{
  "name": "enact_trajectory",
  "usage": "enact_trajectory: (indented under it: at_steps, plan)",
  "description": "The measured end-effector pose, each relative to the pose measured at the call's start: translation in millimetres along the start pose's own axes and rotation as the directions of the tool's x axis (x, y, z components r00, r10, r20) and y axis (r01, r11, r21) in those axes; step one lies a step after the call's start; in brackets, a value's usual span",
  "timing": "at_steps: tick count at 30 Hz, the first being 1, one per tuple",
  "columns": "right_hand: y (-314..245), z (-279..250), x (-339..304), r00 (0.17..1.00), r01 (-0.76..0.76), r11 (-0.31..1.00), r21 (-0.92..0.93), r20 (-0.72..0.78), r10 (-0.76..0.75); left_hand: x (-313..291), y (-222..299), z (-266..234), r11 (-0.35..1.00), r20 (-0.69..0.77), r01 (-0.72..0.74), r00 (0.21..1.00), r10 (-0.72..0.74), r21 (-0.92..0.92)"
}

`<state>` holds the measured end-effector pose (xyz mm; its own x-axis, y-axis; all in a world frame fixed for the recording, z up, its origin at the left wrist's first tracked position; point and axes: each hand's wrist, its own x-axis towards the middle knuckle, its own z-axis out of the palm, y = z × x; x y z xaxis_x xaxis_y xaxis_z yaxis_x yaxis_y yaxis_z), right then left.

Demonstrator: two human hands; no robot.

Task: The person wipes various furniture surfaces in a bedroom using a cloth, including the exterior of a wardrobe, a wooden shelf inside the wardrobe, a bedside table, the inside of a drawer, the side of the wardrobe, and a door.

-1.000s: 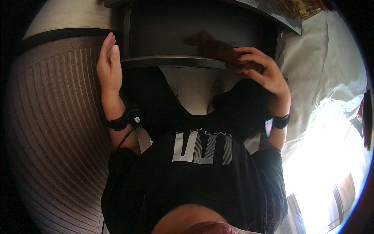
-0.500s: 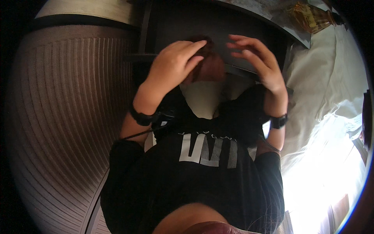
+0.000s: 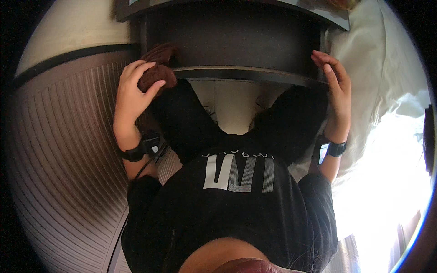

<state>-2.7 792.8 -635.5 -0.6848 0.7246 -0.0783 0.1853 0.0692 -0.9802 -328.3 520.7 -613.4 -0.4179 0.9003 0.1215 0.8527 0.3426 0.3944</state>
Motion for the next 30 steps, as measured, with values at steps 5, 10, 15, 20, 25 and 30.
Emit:
enact_trajectory:
  at_steps: [5,10,15,20,25,30]
  plan:
    - [-17,-11,7,0.997,-0.008,0.993,0.114,0.071,0.0,38,5,-9,0.958,0.087,0.053,0.996,-0.029,-0.283]
    - [-37,1,31,0.963,0.086,0.996,-0.021,0.259,-0.078,55,52,31,0.967,0.18,-0.138,0.967,0.178,-0.216]
    - [-28,24,57,0.831,0.254,0.952,-0.169,0.541,-0.125,43,30,30,0.975,0.034,0.04,0.999,-0.033,-0.22]
    - [-5,61,82,0.708,0.422,0.84,-0.342,0.703,-0.069,5,-8,28,0.975,-0.122,0.21,0.972,-0.2,0.069]
    - [-8,48,101,0.641,0.334,0.804,-0.491,0.744,0.188,-24,-19,23,0.953,-0.086,0.299,0.949,-0.303,-0.056]
    - [-29,29,110,0.577,0.153,0.825,-0.545,0.726,0.373,-41,-18,-31,0.9,0.284,0.368,0.911,-0.299,-0.234]
